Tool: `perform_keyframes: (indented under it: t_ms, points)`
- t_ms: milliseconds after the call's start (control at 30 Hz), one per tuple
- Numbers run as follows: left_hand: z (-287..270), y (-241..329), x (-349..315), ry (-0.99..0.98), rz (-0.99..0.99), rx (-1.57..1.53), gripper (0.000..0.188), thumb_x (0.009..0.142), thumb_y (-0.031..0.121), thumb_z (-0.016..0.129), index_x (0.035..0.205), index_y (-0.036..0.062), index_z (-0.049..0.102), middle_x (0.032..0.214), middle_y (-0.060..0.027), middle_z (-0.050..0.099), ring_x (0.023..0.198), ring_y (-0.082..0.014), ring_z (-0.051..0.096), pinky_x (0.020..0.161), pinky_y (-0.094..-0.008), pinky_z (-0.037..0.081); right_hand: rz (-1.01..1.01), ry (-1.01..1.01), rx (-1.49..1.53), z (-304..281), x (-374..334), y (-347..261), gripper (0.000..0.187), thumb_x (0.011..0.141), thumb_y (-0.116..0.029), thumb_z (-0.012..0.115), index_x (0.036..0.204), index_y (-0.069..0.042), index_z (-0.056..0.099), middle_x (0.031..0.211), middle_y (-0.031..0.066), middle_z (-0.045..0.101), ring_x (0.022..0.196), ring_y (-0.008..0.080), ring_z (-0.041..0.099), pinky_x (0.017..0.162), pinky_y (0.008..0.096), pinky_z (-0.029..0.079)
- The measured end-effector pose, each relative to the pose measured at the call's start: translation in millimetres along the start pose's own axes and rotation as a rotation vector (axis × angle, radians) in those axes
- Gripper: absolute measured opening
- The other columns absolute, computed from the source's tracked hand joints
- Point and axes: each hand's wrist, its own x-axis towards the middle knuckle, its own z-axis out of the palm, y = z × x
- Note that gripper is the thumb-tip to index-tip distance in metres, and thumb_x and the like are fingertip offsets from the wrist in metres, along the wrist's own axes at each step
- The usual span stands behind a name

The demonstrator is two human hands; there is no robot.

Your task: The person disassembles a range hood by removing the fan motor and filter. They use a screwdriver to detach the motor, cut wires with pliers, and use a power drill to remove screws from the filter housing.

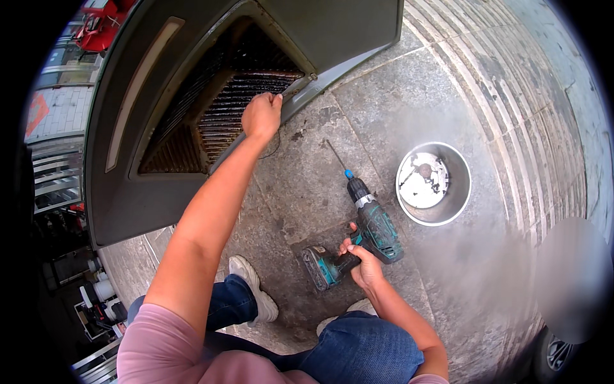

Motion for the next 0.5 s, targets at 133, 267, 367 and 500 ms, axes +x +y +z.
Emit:
perform_keyframes:
  t_ms: [133, 267, 367, 500]
  points:
    - [-1.8, 0.1, 11.7, 0.024, 0.111, 0.095, 0.032, 0.088, 0.032, 0.051, 0.078, 0.0037, 0.063, 0.088, -0.0147, 0.063, 0.082, -0.0335, 0.061, 0.069, -0.0428, 0.047, 0.0, 0.016, -0.007, 2.5, 1.3, 0.6, 0.06, 0.073, 0.0, 0.055, 0.129, -0.011, 0.036, 0.079, 0.0041, 0.049, 0.075, 0.0168, 0.049, 0.075, 0.0314, 0.04]
    - [2.5, 12.2, 13.2, -0.15, 0.22, 0.287, 0.03, 0.087, 0.03, 0.051, 0.079, 0.0044, 0.065, 0.089, -0.0143, 0.063, 0.081, -0.0308, 0.061, 0.07, -0.0432, 0.047, -0.005, 0.001, -0.009, 5.7, 2.1, 1.1, 0.06, 0.073, 0.0, 0.055, 0.129, -0.011, 0.036, 0.079, 0.0042, 0.049, 0.076, 0.0169, 0.049, 0.075, 0.0317, 0.04]
    - [21.0, 23.3, -13.0, -0.194, 0.387, 0.353, 0.028, 0.085, 0.029, 0.053, 0.08, 0.0048, 0.066, 0.088, -0.0145, 0.062, 0.08, -0.0278, 0.062, 0.073, -0.0445, 0.046, -0.005, -0.031, 0.013, 5.9, 6.2, 0.9, 0.06, 0.074, 0.0, 0.055, 0.129, -0.011, 0.036, 0.079, 0.0043, 0.049, 0.076, 0.0171, 0.049, 0.074, 0.0319, 0.04]
    - [26.4, 14.5, -45.3, -0.214, 0.306, 0.069, 0.026, 0.084, 0.03, 0.055, 0.08, 0.0064, 0.066, 0.087, -0.0124, 0.062, 0.081, -0.0302, 0.06, 0.075, -0.0436, 0.044, -0.028, -0.013, -0.011, 0.2, 0.7, 1.2, 0.059, 0.074, 0.0, 0.055, 0.129, -0.011, 0.037, 0.079, 0.0044, 0.049, 0.075, 0.0172, 0.049, 0.074, 0.032, 0.041]
